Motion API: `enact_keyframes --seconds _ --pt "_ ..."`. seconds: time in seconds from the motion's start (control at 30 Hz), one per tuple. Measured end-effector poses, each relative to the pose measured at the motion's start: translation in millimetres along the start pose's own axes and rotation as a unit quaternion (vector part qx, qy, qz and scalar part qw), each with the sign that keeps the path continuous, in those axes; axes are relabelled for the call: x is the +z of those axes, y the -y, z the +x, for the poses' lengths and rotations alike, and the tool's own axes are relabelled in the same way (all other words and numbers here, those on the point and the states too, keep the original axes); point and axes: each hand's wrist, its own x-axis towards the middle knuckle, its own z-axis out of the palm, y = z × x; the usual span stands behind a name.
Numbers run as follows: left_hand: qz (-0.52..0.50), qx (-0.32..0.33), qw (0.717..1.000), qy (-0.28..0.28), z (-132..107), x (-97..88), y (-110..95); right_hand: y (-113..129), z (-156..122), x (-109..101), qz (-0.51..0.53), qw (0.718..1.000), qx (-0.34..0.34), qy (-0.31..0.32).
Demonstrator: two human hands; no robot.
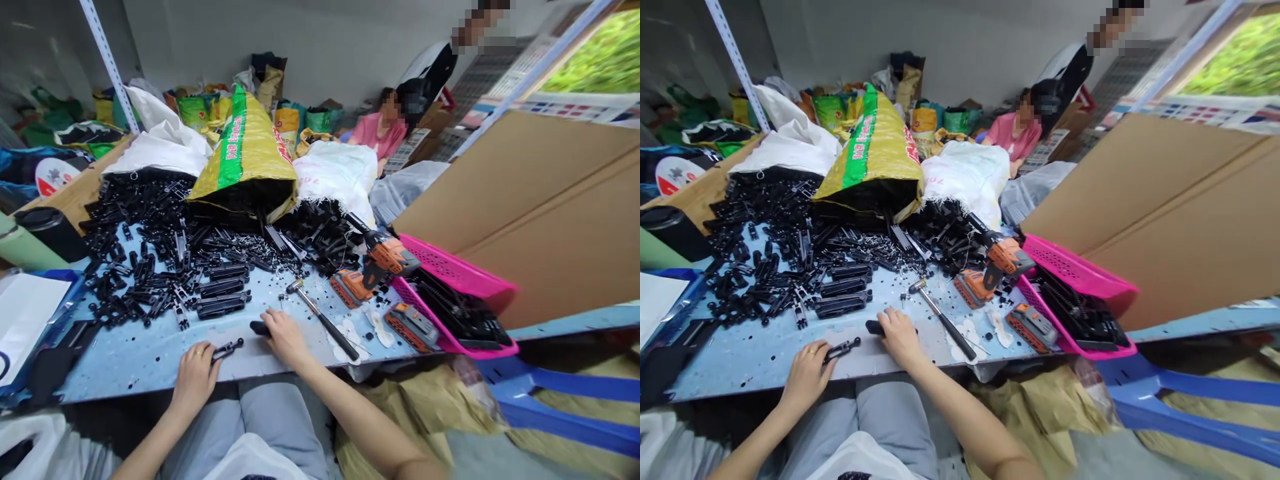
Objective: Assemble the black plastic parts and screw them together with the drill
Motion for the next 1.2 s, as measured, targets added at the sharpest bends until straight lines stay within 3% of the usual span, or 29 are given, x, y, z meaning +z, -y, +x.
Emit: enact_keyframes --seconds 0.1,0.17,0.27,0.3,0.37,0.43,0.47,0.53,0.67,0.73,0.87,0.93,1.07,1.2 --pt "-0.134 -0.032 0.984 -0.116 -4 -3.4 7 5 -14 12 -0.025 0.997 -0.067 0.038" --pt "-0.218 -0.056 0.961 -0.16 3 -8.1 1 6 -18 15 0.0 0.995 -0.082 0.06" --pt "-0.294 -0.073 0.947 -0.108 23 -13.8 -22 10 -11 13 0.164 0.985 -0.032 0.031" --pt "-0.31 -0.068 0.946 -0.071 31 -15.1 -30 12 -7 12 0.257 0.966 -0.003 0.016" --pt "-0.336 -0.051 0.941 -0.003 44 -16.8 -47 17 2 11 0.444 0.894 0.058 0.0" --pt "-0.343 -0.044 0.938 0.023 52 -18.3 -57 20 9 11 0.559 0.825 0.084 0.008" --pt "-0.34 -0.046 0.939 0.02 53 -19.1 -60 20 10 9 0.58 0.81 0.081 0.012" --pt "-0.324 -0.051 0.945 0.008 53 -21.2 -60 16 11 5 0.561 0.826 0.043 0.013" --pt "-0.291 -0.043 0.956 0.0 45 -23.0 -57 5 8 -6 0.397 0.914 -0.081 -0.005" --pt "-0.283 -0.053 0.957 -0.032 44 -21.2 -61 6 9 -5 0.359 0.928 -0.101 -0.02" --pt "-0.29 -0.096 0.938 -0.163 49 -17.4 -75 27 11 8 0.436 0.897 -0.043 -0.063" --pt "-0.296 -0.084 0.931 -0.196 53 -19.2 -77 37 11 13 0.467 0.88 -0.029 -0.081" --pt "-0.305 -0.002 0.936 -0.177 61 -29.8 -69 45 9 15 0.456 0.881 -0.037 -0.119" --pt "-0.305 -0.007 0.94 -0.152 59 -30.5 -64 46 6 21 0.457 0.884 -0.013 -0.1"
